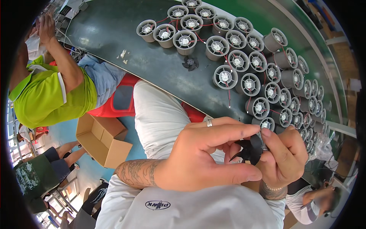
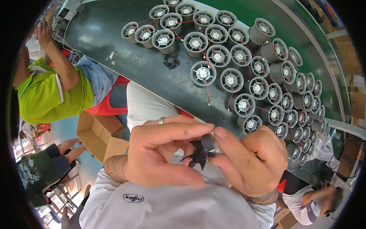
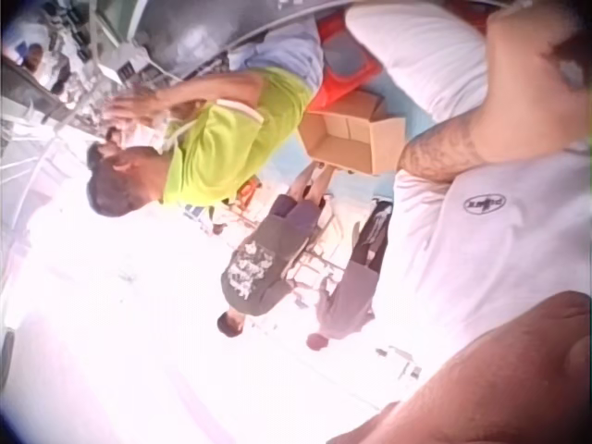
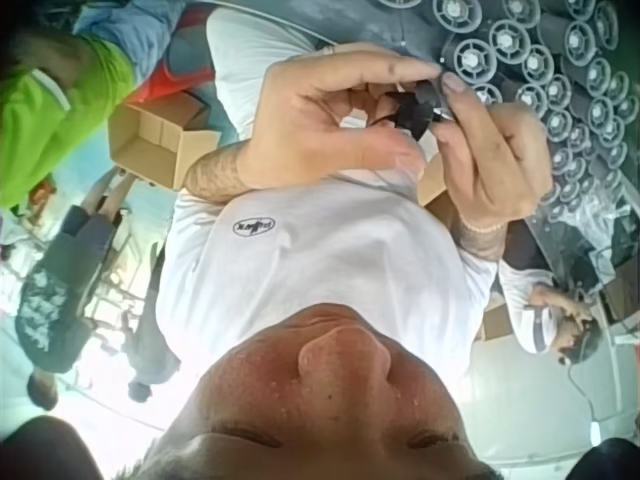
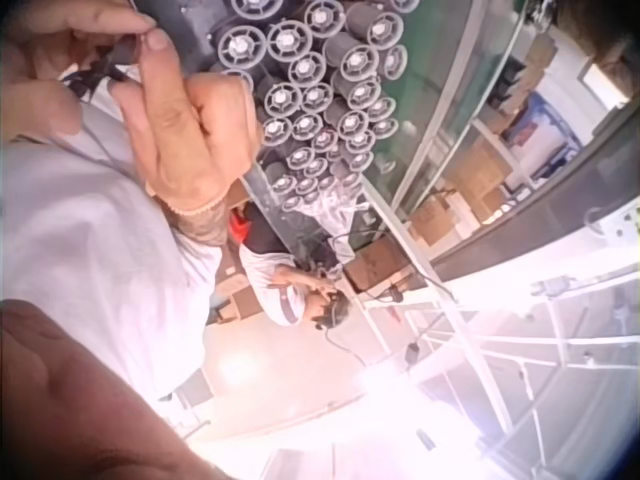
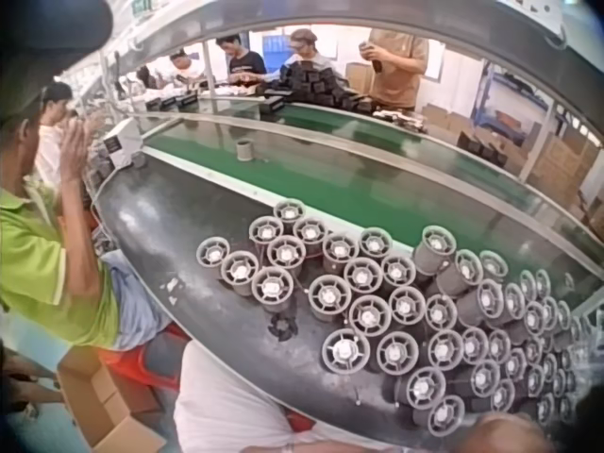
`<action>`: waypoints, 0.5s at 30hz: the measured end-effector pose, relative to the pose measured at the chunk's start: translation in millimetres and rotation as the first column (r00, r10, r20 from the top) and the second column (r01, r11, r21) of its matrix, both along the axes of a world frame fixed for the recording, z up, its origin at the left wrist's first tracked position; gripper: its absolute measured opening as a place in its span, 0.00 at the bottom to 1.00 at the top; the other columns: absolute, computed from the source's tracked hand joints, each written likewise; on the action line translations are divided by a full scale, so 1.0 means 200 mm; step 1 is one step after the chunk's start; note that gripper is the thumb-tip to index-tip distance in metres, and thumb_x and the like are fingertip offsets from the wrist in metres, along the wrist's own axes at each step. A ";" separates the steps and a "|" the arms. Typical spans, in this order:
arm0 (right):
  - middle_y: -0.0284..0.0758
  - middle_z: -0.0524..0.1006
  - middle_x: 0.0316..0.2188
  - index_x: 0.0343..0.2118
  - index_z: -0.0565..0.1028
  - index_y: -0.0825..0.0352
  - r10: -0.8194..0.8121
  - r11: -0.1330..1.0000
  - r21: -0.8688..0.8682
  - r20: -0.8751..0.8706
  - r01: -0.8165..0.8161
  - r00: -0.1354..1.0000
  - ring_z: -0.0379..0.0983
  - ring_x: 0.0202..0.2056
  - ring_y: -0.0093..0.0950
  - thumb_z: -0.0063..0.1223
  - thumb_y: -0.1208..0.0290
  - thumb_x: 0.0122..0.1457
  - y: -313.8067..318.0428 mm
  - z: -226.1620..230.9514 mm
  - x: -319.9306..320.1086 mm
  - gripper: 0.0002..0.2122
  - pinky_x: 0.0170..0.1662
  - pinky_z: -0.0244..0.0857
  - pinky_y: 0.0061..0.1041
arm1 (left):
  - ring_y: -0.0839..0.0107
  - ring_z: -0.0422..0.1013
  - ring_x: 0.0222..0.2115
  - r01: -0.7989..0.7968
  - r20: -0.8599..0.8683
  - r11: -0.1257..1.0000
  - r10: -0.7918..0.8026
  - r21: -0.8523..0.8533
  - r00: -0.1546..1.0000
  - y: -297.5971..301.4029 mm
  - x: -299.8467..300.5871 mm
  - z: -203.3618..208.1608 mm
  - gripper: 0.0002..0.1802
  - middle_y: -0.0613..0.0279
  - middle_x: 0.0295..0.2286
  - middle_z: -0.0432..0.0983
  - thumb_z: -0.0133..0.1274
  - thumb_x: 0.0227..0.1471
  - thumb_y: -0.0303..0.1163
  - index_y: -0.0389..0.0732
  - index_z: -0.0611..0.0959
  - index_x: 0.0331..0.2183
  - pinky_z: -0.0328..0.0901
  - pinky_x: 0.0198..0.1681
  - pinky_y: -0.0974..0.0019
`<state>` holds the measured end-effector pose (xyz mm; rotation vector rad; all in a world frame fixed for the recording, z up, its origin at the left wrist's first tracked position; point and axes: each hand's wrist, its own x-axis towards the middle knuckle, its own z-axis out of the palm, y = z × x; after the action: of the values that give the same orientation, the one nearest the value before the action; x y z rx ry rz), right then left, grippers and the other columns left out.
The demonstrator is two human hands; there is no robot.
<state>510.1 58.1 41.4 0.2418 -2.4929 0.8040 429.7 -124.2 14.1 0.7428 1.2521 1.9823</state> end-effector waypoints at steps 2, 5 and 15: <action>0.27 0.62 0.16 0.37 0.80 0.65 0.001 1.000 -0.001 -0.009 -0.001 1.000 0.57 0.15 0.22 0.65 0.61 0.36 0.00 -0.01 0.00 0.22 0.16 0.48 0.21 | 0.78 0.68 0.32 -0.004 0.021 1.000 0.004 -0.003 1.000 0.00 0.01 0.00 0.40 0.56 0.43 0.69 0.68 0.31 0.18 0.30 0.72 0.50 0.65 0.30 0.75; 0.28 0.63 0.16 0.36 0.80 0.66 0.003 1.000 -0.004 -0.003 -0.003 1.000 0.57 0.15 0.23 0.65 0.62 0.36 0.00 -0.01 0.01 0.21 0.16 0.48 0.21 | 0.78 0.68 0.33 -0.010 0.052 1.000 0.010 -0.012 0.999 0.01 0.02 -0.01 0.39 0.57 0.43 0.69 0.68 0.31 0.18 0.31 0.72 0.50 0.64 0.31 0.75; 0.28 0.65 0.17 0.35 0.80 0.67 -0.021 0.998 0.057 -0.012 0.022 1.000 0.58 0.16 0.23 0.66 0.64 0.36 0.00 -0.01 0.02 0.20 0.17 0.49 0.22 | 0.74 0.69 0.40 0.056 0.297 0.998 -0.049 -0.015 0.954 0.02 0.03 -0.01 0.38 0.57 0.43 0.70 0.63 0.35 0.14 0.31 0.69 0.52 0.65 0.41 0.71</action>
<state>514.6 57.8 38.8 0.2380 -2.5062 0.7209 436.0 -120.4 11.5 0.4407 1.0632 1.9471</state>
